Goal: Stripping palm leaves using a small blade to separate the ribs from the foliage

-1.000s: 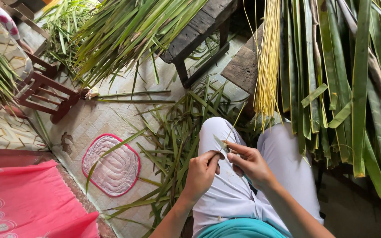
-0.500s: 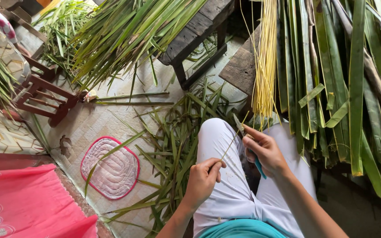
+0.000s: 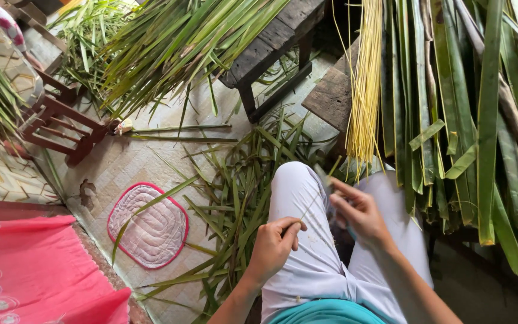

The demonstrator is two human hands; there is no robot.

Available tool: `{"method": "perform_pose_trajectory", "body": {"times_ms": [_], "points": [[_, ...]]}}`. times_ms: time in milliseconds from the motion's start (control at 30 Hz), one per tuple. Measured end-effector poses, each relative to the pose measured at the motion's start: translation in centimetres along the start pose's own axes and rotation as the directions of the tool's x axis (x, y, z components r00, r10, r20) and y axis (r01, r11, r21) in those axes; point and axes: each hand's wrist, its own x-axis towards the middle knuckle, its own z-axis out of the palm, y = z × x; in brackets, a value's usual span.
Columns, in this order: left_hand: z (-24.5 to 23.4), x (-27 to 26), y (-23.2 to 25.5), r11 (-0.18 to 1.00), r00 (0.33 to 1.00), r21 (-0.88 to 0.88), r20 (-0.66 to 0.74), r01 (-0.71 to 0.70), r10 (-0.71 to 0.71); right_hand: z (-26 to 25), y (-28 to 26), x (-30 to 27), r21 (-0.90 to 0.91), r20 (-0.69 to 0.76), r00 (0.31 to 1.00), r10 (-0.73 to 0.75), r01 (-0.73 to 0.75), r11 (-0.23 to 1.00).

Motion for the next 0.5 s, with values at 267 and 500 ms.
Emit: {"method": "perform_pose_trajectory", "body": {"times_ms": [267, 500], "points": [[0.3, 0.9, -0.5, 0.999, 0.999, 0.028, -0.024, -0.035, 0.035, 2.0, 1.0, -2.3, 0.003, 0.111, 0.974, 0.198, -0.2, 0.98], [0.0, -0.5, -0.6, 1.0, 0.999, 0.006, 0.049, 0.017, -0.018, -0.7, -1.5, 0.1, 0.166, 0.11, 0.975, 0.192, -0.209, 0.964]]}}
